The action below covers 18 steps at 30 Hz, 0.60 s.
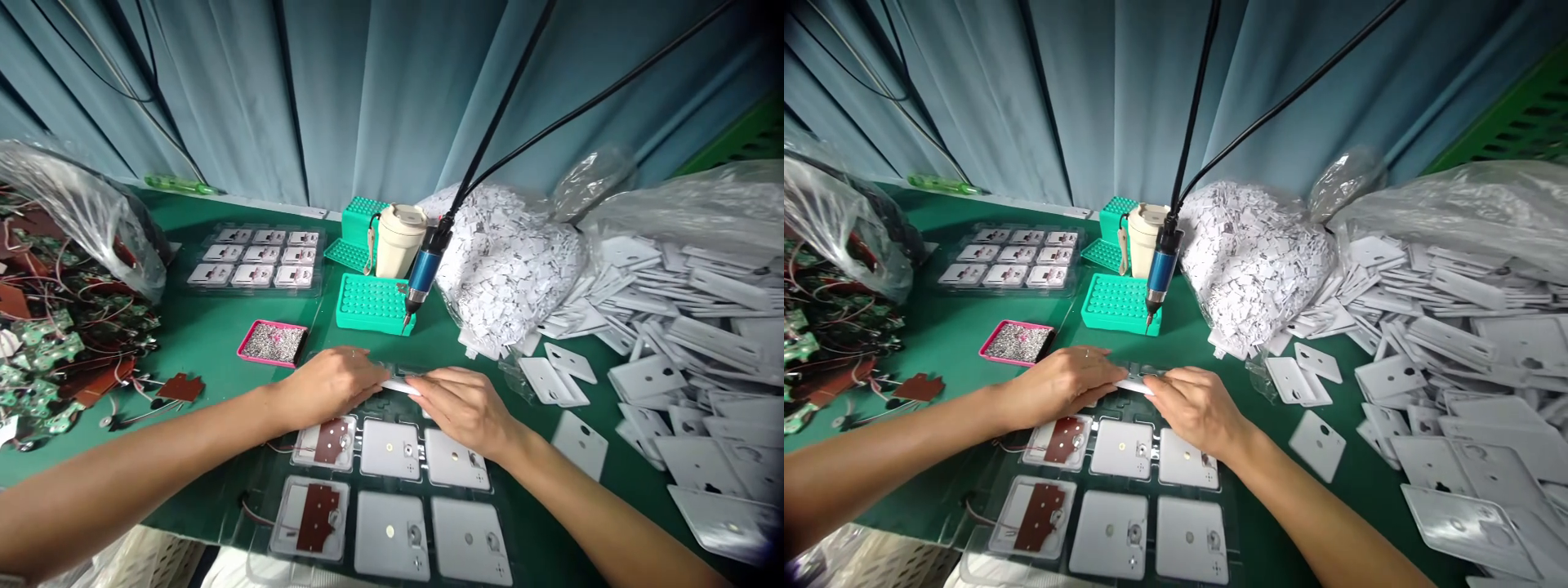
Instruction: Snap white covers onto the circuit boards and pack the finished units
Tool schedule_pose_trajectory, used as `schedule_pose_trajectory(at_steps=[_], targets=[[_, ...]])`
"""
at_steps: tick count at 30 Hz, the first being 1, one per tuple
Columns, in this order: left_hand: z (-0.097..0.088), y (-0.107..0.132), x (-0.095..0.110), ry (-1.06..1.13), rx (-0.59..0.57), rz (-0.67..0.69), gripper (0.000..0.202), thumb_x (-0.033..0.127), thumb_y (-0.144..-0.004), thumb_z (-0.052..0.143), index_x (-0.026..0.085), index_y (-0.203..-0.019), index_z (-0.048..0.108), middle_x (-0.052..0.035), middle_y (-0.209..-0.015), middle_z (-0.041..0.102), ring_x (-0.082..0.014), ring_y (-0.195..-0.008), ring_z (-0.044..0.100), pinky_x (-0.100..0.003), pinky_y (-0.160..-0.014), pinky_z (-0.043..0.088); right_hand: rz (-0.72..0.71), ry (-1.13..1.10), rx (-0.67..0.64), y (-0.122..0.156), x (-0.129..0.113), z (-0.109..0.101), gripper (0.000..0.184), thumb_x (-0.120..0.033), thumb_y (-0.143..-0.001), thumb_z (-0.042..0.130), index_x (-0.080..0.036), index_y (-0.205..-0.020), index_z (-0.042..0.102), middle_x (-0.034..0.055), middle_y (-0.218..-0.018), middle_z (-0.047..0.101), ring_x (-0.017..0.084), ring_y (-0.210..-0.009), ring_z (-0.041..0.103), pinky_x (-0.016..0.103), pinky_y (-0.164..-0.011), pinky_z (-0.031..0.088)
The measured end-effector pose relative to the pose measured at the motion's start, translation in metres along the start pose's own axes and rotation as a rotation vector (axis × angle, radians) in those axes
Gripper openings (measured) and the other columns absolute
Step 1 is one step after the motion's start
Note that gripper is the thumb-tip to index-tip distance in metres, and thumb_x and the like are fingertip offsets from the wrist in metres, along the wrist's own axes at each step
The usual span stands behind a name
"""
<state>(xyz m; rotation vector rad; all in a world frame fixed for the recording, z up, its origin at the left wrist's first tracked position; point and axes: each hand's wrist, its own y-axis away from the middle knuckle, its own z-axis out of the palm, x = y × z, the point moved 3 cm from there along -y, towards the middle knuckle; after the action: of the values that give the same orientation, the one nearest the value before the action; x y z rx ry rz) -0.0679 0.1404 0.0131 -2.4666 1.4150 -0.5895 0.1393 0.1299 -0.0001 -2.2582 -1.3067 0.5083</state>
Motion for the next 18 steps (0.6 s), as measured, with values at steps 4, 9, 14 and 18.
schedule_pose_trajectory(at_steps=[4,9,14,18], targets=[[0.004,0.004,-0.001,-0.025,0.011,-0.031,0.025,0.021,-0.099,0.047,0.012,-0.117,0.062,-0.0109,-0.094,0.072,-0.0219,-0.090,0.069,-0.038,-0.083,0.057,0.010,0.002,0.014,0.000,0.003,0.001,0.011,-0.014,-0.090,0.059,-0.013,-0.097,0.067,0.0055,-0.075,0.071,0.016,-0.068,0.066,0.030,-0.067,0.053],[0.001,-0.004,-0.006,-0.020,0.036,-0.021,0.021,0.017,-0.097,0.047,0.017,-0.099,0.068,-0.0042,-0.084,0.074,-0.0165,-0.081,0.071,-0.047,-0.105,0.046,0.086,-0.029,-0.077,-0.005,0.006,-0.005,0.016,-0.022,-0.094,0.056,-0.017,-0.106,0.066,0.0050,-0.086,0.073,0.017,-0.082,0.065,0.031,-0.071,0.050],[-0.004,-0.006,0.003,-0.084,-0.039,0.005,0.021,0.010,-0.094,0.049,0.017,-0.094,0.069,-0.0030,-0.085,0.075,-0.0171,-0.089,0.070,-0.051,-0.115,0.032,0.197,-0.012,-0.248,-0.019,-0.006,-0.011,0.015,-0.025,-0.096,0.050,-0.016,-0.096,0.062,0.0081,-0.092,0.069,0.022,-0.090,0.060,0.035,-0.072,0.047],[0.000,0.003,0.018,-0.205,-0.124,-0.059,0.025,0.003,-0.091,0.048,0.013,-0.108,0.064,-0.0080,-0.102,0.072,-0.0267,-0.116,0.058,-0.058,-0.114,0.029,0.191,-0.006,-0.368,-0.027,-0.018,-0.008,0.007,-0.024,-0.090,0.057,-0.018,-0.087,0.055,0.0073,-0.092,0.065,0.024,-0.091,0.057,0.040,-0.075,0.046]])
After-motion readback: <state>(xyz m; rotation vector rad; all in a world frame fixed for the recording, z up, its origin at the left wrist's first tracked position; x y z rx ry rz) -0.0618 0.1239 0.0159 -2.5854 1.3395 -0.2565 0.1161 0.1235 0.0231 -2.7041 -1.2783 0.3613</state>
